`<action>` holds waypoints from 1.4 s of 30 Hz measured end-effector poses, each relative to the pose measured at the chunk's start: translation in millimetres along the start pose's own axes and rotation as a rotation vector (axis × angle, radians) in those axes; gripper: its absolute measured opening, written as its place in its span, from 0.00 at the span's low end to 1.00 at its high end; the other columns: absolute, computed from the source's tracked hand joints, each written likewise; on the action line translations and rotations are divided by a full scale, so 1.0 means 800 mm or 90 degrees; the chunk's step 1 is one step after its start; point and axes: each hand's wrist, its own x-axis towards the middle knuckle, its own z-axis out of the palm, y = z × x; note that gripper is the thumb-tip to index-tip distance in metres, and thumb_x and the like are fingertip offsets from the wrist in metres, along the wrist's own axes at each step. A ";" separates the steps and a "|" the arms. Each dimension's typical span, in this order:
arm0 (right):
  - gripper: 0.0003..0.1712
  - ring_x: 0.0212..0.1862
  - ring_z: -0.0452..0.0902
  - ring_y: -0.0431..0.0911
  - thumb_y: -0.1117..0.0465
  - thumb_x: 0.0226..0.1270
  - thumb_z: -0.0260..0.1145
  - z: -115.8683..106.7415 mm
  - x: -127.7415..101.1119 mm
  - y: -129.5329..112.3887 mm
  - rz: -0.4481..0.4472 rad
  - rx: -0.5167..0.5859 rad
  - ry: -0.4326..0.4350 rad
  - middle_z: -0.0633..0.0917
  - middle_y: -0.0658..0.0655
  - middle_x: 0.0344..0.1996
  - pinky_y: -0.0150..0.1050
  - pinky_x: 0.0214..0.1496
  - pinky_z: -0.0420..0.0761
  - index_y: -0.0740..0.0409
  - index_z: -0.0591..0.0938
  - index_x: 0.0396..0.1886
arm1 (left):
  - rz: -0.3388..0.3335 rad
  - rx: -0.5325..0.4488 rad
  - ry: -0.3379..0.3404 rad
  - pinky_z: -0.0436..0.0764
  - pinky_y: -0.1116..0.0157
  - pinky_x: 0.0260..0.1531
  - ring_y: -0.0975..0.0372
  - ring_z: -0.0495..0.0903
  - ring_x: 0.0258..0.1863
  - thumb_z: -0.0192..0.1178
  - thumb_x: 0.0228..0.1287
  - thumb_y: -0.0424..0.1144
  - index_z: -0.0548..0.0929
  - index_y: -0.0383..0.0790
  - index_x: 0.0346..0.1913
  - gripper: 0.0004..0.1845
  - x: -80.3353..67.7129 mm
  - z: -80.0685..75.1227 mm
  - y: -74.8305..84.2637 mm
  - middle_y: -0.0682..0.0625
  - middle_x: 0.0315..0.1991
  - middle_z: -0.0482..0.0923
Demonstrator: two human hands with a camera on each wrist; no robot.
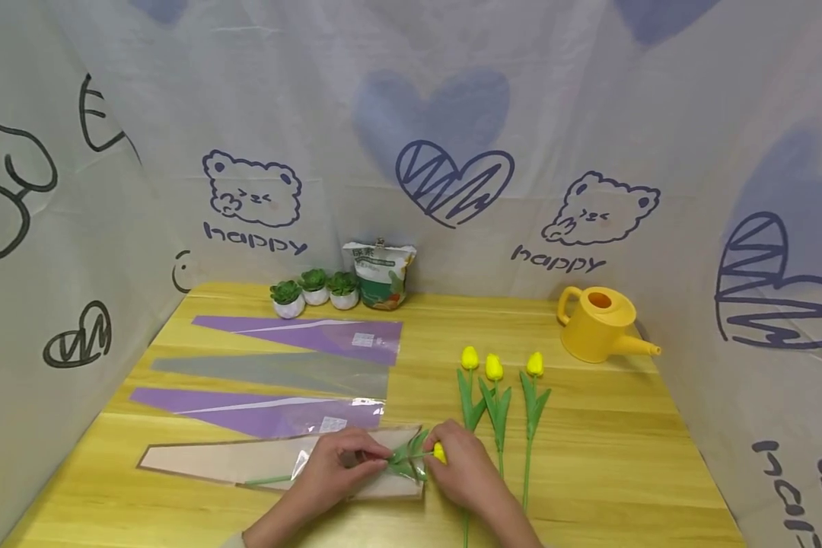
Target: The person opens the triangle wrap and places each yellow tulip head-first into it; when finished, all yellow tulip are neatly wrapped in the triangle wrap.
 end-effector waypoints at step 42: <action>0.20 0.49 0.82 0.44 0.53 0.64 0.77 -0.008 -0.013 0.021 0.070 0.302 -0.007 0.88 0.58 0.52 0.32 0.42 0.84 0.54 0.87 0.53 | 0.030 -0.006 0.015 0.84 0.69 0.34 0.69 0.82 0.34 0.74 0.61 0.37 0.92 0.49 0.42 0.07 0.003 -0.004 0.011 0.57 0.34 0.88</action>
